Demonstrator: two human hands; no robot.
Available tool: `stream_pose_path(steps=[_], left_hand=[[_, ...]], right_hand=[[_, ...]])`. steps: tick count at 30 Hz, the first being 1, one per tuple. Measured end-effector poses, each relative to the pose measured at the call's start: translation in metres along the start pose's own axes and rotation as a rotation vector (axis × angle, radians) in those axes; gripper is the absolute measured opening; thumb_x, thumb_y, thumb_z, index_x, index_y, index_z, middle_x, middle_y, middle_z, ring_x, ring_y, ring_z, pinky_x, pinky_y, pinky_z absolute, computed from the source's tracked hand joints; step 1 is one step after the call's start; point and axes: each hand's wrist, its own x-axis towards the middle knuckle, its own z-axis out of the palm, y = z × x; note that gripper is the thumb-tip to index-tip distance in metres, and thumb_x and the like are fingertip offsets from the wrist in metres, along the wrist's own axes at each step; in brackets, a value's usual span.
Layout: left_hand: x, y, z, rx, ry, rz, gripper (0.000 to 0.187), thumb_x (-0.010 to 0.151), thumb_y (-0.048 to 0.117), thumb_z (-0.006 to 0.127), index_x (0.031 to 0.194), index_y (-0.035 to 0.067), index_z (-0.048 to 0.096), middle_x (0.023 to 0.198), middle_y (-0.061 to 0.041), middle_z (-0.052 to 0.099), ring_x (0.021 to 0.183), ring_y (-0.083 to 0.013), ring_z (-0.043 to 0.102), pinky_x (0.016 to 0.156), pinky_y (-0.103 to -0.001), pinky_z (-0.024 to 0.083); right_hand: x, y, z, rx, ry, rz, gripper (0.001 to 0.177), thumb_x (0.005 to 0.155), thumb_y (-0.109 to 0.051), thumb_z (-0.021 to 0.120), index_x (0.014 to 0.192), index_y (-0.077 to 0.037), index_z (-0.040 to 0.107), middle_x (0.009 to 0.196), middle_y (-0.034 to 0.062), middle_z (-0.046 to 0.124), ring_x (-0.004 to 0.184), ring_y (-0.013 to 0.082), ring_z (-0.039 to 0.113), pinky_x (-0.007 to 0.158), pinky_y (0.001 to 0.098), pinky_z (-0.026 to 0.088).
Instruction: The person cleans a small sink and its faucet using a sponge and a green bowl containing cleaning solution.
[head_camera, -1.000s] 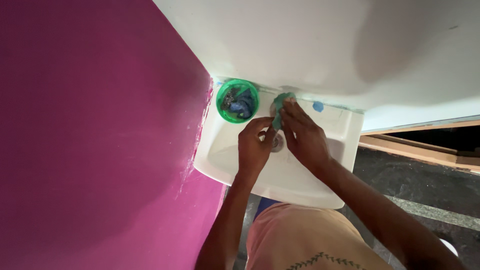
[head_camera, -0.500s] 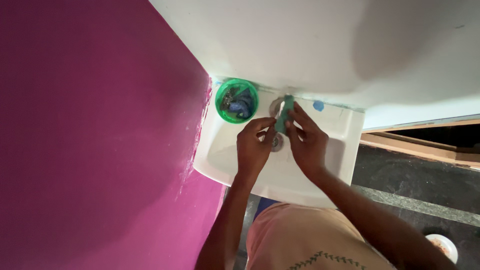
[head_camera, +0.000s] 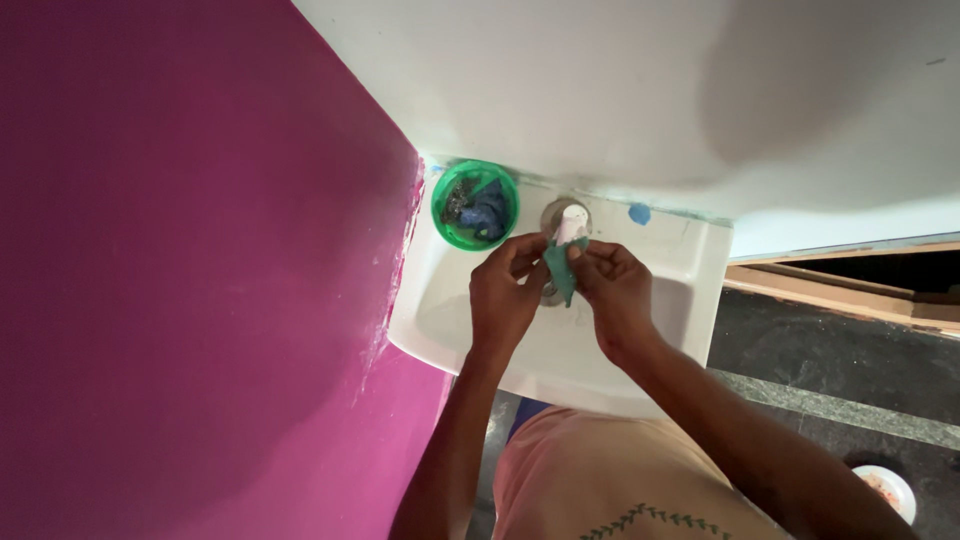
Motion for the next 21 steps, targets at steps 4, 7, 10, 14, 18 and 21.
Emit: stream_pose_path(steps=[4, 7, 10, 14, 18, 21], left_hand=[[0.003, -0.002, 0.000, -0.020, -0.018, -0.030, 0.031, 0.090, 0.001, 0.072, 0.121, 0.001, 0.070, 0.110, -0.012, 0.079, 0.102, -0.0211, 0.079, 0.088, -0.031, 0.063], [0.003, -0.003, -0.002, 0.033, -0.028, 0.015, 0.029, 0.091, 0.001, 0.070, 0.120, 0.001, 0.071, 0.110, -0.011, 0.079, 0.101, -0.0189, 0.078, 0.087, -0.031, 0.063], [-0.002, -0.006, -0.003, 0.086, -0.024, 0.089, 0.025, 0.091, 0.004, 0.071, 0.116, 0.000, 0.074, 0.109, -0.011, 0.079, 0.095, -0.0179, 0.077, 0.080, -0.031, 0.062], [-0.013, -0.008, -0.006, 0.083, 0.027, -0.071, 0.024, 0.092, 0.017, 0.076, 0.110, 0.000, 0.072, 0.096, -0.010, 0.078, 0.083, -0.0155, 0.076, 0.071, -0.029, 0.058], [-0.025, -0.014, -0.005, 0.030, -0.034, -0.237, 0.027, 0.095, 0.024, 0.073, 0.106, 0.000, 0.070, 0.090, -0.009, 0.077, 0.074, -0.0162, 0.073, 0.067, -0.029, 0.058], [-0.028, -0.028, -0.005, -0.064, -0.031, -0.209, 0.029, 0.099, 0.026, 0.068, 0.113, 0.001, 0.069, 0.097, -0.009, 0.076, 0.081, -0.0154, 0.072, 0.072, -0.029, 0.058]], right_hand=[[0.015, -0.005, -0.005, 0.051, -0.039, 0.006, 0.036, 0.092, -0.018, 0.077, 0.118, 0.002, 0.060, 0.104, 0.0092, 0.074, 0.089, 0.0144, 0.070, 0.080, 0.0308, 0.058], [0.014, -0.004, -0.007, -0.005, -0.074, -0.014, 0.033, 0.094, -0.018, 0.076, 0.115, 0.003, 0.061, 0.104, 0.0090, 0.074, 0.089, 0.0145, 0.070, 0.080, 0.0313, 0.059], [0.002, -0.001, -0.016, -0.062, -0.129, 0.047, 0.032, 0.092, -0.017, 0.076, 0.114, 0.001, 0.061, 0.101, 0.0105, 0.076, 0.086, 0.0149, 0.071, 0.077, 0.0301, 0.060], [-0.015, 0.007, -0.024, -0.198, -0.095, 0.060, 0.028, 0.090, -0.016, 0.076, 0.106, 0.003, 0.064, 0.096, 0.0125, 0.077, 0.083, 0.0153, 0.073, 0.071, 0.0292, 0.060], [-0.024, 0.020, -0.025, -0.231, -0.138, -0.009, 0.026, 0.093, -0.013, 0.076, 0.109, 0.005, 0.066, 0.093, 0.0135, 0.076, 0.078, 0.0159, 0.068, 0.065, 0.0311, 0.056], [-0.025, 0.024, -0.023, -0.293, -0.227, -0.034, 0.027, 0.097, -0.011, 0.071, 0.121, 0.002, 0.070, 0.102, 0.0111, 0.077, 0.089, 0.0146, 0.070, 0.077, 0.0316, 0.060]])
